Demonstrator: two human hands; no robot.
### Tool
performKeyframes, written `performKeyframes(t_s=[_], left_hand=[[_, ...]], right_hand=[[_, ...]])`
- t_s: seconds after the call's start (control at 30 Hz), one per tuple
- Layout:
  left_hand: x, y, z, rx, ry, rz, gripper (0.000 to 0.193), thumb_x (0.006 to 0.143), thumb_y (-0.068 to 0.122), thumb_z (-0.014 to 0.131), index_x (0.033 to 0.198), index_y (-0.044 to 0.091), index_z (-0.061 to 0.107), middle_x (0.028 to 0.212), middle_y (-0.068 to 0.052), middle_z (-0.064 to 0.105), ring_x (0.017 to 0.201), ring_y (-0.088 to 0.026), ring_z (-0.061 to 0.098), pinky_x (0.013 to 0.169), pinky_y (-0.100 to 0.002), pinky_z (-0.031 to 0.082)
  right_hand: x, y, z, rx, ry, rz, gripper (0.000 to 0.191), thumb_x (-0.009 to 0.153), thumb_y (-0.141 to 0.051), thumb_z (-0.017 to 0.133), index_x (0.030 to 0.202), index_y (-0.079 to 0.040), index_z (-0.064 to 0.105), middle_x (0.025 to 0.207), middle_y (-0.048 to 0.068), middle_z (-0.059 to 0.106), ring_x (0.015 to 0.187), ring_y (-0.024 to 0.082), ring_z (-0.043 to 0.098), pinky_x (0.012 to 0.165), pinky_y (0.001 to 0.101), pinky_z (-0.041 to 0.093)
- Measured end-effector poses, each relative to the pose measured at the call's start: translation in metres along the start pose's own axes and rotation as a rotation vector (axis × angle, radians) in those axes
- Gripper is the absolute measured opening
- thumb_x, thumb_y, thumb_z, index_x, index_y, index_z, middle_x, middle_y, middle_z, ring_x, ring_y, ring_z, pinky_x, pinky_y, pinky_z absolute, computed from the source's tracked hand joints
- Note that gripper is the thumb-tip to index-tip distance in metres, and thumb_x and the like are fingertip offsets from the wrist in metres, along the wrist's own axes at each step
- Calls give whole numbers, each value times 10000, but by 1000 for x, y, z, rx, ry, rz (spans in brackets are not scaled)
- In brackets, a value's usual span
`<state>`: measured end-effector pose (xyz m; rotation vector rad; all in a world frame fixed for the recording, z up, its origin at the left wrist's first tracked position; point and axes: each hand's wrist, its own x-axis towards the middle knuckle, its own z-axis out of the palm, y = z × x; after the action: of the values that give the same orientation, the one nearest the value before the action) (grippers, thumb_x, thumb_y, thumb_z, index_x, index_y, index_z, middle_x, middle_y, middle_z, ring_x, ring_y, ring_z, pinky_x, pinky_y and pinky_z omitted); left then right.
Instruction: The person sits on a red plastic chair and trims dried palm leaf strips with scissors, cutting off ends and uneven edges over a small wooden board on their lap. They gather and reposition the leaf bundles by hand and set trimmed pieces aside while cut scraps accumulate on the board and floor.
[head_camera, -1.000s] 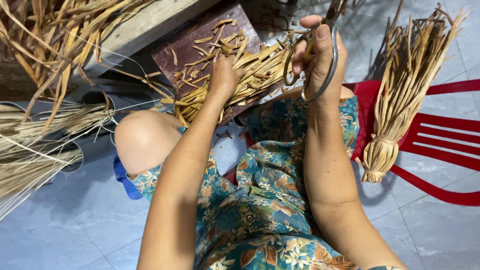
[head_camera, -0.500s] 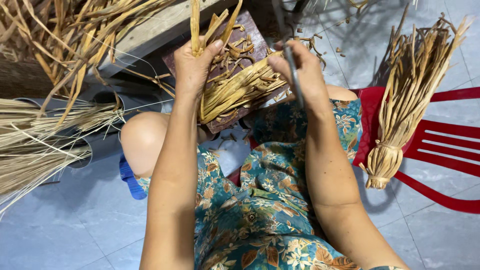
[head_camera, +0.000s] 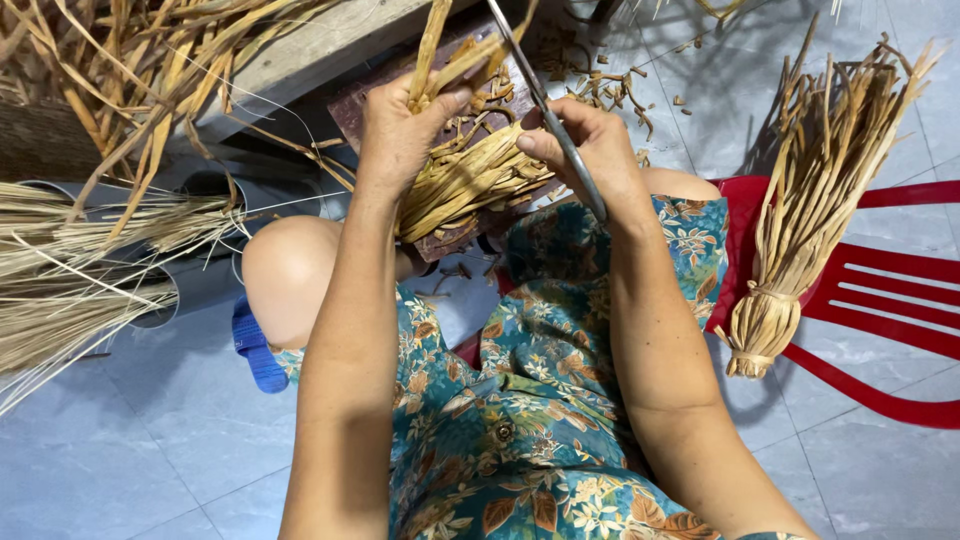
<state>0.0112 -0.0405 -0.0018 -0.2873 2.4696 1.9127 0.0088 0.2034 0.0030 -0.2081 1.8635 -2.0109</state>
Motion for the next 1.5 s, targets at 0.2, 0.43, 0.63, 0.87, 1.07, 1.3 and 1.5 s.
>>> performKeyframes(t_s=[0.2,0.43,0.63,0.87,1.07,1.3,1.5], left_hand=[[5,12,-18,-417,-96,220,290,1080,159,676,1336,31,631,1031,-75,769,941,-102,735,886,-259,603],[-6,25,-59,-583,116,277,187,1105,226,665,1141,45,636,962,-103,745,776,-111,639,717,-252,517],[14,-3,-9,-48,194,250,283,975,275,829,1059,53,676,843,-36,676,717,-104,597,622,-281,502],[36,-80,71,440,-92,-98,197,861,189,792,1052,141,781,916,-116,748,773,-213,732,741,-374,585],[32,-101,76,641,-142,-62,306,816,245,848,1041,66,744,1005,-206,726,929,-365,704,836,-474,541],[29,-89,65,550,-145,-281,253,888,210,759,1093,69,716,986,-163,745,873,-308,730,833,-461,555],[20,-96,60,551,-209,-244,314,846,250,805,1081,57,724,998,-177,744,880,-267,728,842,-433,563]], right_hand=[[-2,-7,-8,80,242,-47,273,976,-259,785,1120,-45,696,711,-35,586,521,45,495,438,207,358],[-10,-19,-25,76,379,-255,399,1075,-404,701,1238,-43,651,733,-6,598,577,83,541,496,229,382],[-19,-25,-41,363,412,-258,497,1073,-454,695,1294,-14,627,838,65,611,610,100,535,525,223,424],[-12,-14,-45,417,415,-211,500,1055,-428,724,1291,0,617,833,62,582,707,121,559,580,260,445],[-9,-14,-50,440,426,-194,501,1034,-433,728,1265,2,636,806,66,585,678,123,556,561,259,444],[-7,-16,-45,452,399,-144,486,1009,-439,732,1247,-26,640,791,53,592,621,105,533,539,236,425],[-4,-12,-36,443,383,-149,480,1020,-421,742,1262,-14,659,796,51,583,673,118,562,568,252,448]])
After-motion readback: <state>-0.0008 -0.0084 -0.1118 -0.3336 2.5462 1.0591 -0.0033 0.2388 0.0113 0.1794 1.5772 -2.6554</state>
